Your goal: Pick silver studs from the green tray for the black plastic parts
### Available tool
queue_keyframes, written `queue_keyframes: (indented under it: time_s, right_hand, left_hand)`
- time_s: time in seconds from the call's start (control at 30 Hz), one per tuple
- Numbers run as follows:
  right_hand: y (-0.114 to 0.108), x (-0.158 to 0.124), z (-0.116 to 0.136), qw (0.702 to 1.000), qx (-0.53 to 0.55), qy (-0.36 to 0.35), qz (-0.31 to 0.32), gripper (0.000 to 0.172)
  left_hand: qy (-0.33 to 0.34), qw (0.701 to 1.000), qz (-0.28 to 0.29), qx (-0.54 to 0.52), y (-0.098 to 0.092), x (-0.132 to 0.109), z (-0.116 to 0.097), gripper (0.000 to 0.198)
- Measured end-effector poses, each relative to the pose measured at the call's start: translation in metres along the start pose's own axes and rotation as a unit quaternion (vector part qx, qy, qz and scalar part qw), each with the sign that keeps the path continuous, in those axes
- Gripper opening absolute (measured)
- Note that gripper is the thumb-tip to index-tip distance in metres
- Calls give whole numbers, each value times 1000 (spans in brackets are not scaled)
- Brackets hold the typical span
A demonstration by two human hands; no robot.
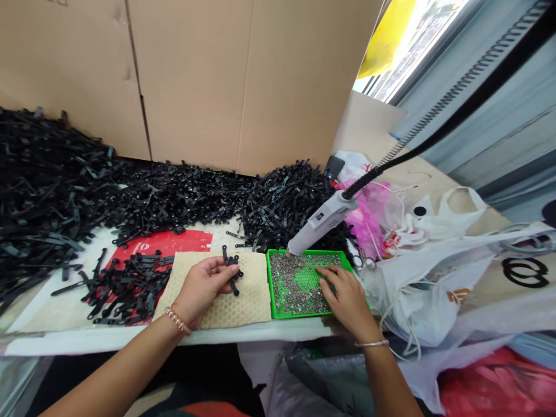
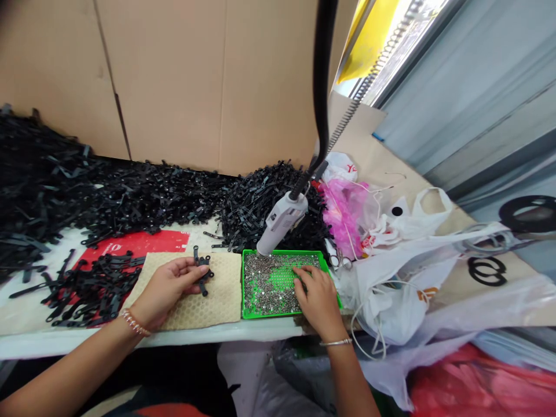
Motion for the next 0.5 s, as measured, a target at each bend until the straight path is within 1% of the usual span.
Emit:
queue_keyframes:
  time_s: [0.1,0.17,0.23,0.37,0.5]
  right_hand:
    - [0,-2,-6,998,51,15,-30,32]
    - [0,-3,-9,997,50,26,-47,32]
    - [0,-4,-8,998,34,27,-46,33]
    - [1,-3,-4,999,7,21,-23,34]
    - [-2,-2,-2,999,-5,16,-44,33]
  left_hand:
    - [-1,1000,-1,-3,1,-1,0,47]
    - [-1,1000,-2,-4,1,-1,-1,47]
    - [0,1000,-2,-6,1,-2,-2,46]
    - [2,1000,-2,-2,2,-3,-2,44]
    - [0,1000,-2,-1,1,-2,-2,45]
Point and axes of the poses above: each hand's wrist, its own x-axis towards the middle knuckle, its own y-axis out of the palm, z = x × y, the point moved 3 cm from there along x, towards the middle knuckle, and after that the axes turned 13 degrees about -y, right-handed, at the moved point
